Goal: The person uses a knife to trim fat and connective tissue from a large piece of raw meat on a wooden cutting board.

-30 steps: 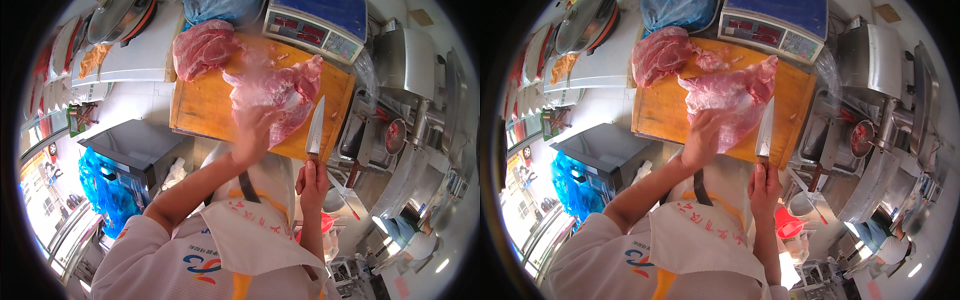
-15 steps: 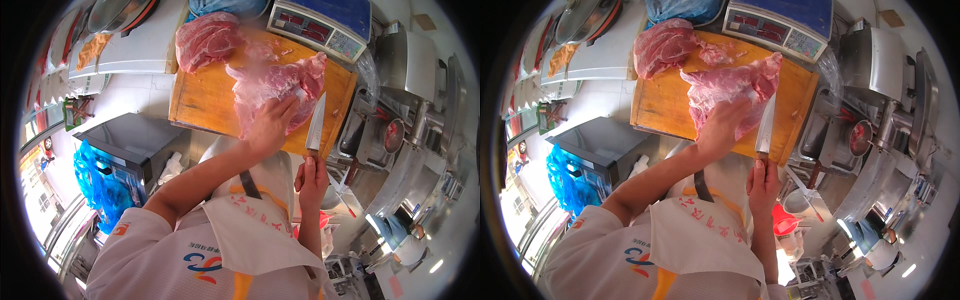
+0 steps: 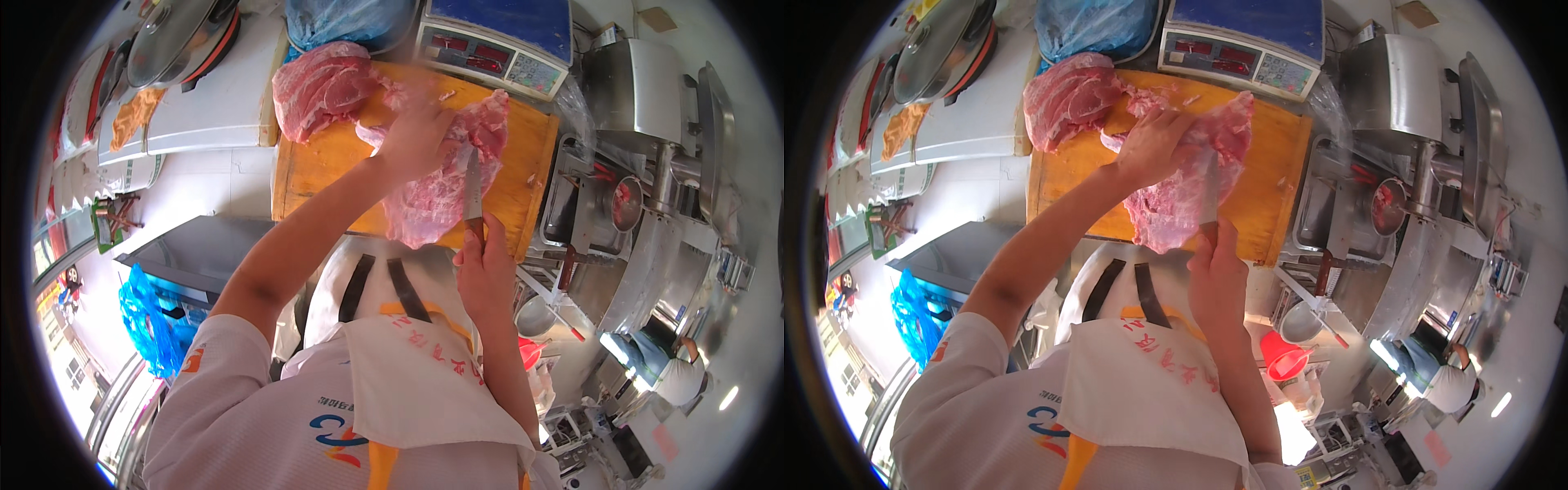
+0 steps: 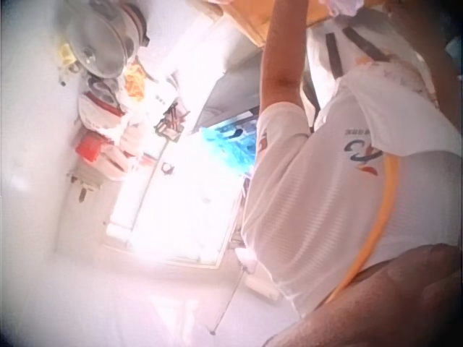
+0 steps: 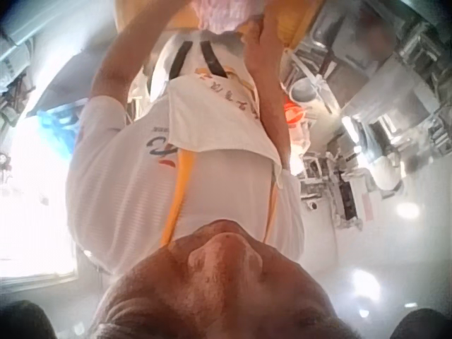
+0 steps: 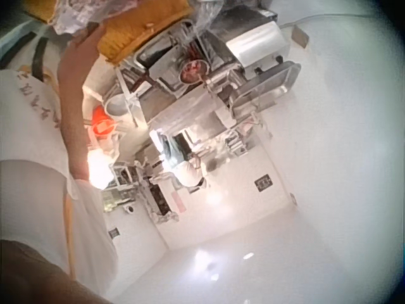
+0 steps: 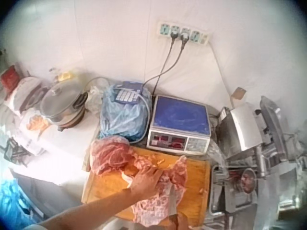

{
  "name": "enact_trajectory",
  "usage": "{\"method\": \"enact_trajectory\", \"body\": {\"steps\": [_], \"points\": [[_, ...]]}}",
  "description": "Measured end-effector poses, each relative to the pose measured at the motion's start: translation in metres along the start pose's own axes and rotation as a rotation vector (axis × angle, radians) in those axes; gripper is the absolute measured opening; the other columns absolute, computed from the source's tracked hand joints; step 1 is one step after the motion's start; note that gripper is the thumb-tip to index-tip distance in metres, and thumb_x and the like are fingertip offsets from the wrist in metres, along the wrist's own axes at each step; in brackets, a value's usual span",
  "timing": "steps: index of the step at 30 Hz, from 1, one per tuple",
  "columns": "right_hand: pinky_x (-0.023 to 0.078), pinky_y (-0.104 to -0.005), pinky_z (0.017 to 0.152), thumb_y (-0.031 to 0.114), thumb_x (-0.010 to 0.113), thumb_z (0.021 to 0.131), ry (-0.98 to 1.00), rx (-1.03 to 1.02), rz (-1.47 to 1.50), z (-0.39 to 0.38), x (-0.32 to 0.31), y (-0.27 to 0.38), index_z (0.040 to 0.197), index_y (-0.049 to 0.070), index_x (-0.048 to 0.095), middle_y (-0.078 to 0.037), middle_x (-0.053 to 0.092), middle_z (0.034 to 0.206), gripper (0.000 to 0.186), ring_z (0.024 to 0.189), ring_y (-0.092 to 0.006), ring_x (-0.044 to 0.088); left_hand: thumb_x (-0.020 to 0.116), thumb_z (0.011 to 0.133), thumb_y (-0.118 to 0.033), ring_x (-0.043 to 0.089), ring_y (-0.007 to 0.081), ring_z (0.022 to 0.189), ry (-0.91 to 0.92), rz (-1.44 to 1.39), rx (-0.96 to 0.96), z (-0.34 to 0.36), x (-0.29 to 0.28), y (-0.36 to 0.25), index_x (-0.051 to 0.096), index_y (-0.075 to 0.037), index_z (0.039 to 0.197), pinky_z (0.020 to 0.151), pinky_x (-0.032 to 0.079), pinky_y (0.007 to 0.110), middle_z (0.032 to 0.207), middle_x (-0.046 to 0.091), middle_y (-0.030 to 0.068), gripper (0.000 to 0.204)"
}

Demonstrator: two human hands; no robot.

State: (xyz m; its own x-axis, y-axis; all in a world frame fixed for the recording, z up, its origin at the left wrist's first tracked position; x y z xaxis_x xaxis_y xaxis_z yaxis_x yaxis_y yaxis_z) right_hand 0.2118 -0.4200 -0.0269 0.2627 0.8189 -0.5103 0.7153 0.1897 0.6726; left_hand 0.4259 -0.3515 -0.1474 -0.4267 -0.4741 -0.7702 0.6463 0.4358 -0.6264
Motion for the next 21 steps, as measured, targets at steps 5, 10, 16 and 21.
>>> {"method": "enact_trajectory", "body": {"steps": [5, 10, 16, 21], "points": [[0.051, -0.0396, 0.065, 0.024, 0.052, 0.111, -0.088, -0.007, -0.144, 0.015, 0.013, 0.017, 0.137, 0.005, 0.056, -0.011, 0.068, 0.086, 0.032, 0.069, -0.0226, 0.066, 0.075, 0.088, -0.018, 0.06, 0.0449, 0.119, -0.045, 0.0, 0.051, 0.005, 0.006, 0.006, 0.063, -0.006, 0.13, 0.105, 0.049, 0.052, 0.121, 0.067, 0.0192, 0.046], [0.053, -0.0511, 0.078, 0.023, 0.053, 0.11, -0.073, -0.003, -0.247, 0.006, 0.022, 0.043, 0.136, 0.005, 0.056, -0.022, 0.072, 0.104, 0.032, 0.091, -0.0417, 0.069, 0.074, 0.089, -0.018, 0.06, 0.045, 0.114, -0.075, 0.007, 0.094, 0.003, 0.007, 0.012, 0.062, -0.005, 0.127, 0.101, 0.05, 0.052, 0.119, 0.067, 0.0197, 0.041], [0.052, -0.0425, 0.072, 0.022, 0.054, 0.11, -0.029, 0.061, -0.215, -0.013, 0.007, 0.055, 0.132, 0.004, 0.06, -0.014, 0.07, 0.096, 0.029, 0.078, -0.0263, 0.065, 0.074, 0.09, -0.02, 0.062, 0.0447, 0.11, -0.151, -0.004, 0.088, 0.0, 0.009, 0.021, 0.063, -0.006, 0.123, 0.098, 0.052, 0.053, 0.115, 0.068, 0.0194, 0.037], [0.05, -0.0335, 0.063, 0.022, 0.055, 0.11, -0.112, 0.088, -0.199, 0.01, 0.019, 0.047, 0.132, 0.005, 0.063, -0.008, 0.066, 0.084, 0.029, 0.064, -0.0132, 0.061, 0.073, 0.093, -0.023, 0.063, 0.0449, 0.111, -0.112, -0.005, 0.07, 0.005, 0.013, 0.019, 0.064, -0.006, 0.121, 0.098, 0.053, 0.051, 0.113, 0.07, 0.0196, 0.034]]}}
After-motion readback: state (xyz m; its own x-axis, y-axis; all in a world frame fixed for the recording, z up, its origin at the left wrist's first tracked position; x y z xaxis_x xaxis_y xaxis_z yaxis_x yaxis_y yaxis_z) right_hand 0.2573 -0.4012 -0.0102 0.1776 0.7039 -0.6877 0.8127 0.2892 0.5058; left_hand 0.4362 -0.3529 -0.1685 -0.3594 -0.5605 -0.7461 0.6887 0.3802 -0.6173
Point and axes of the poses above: each hand's wrist, its own z-axis towards the middle knuckle, its own x-axis out of the palm, y = z × x, the point moved 2 cm from there along z, towards the middle knuckle
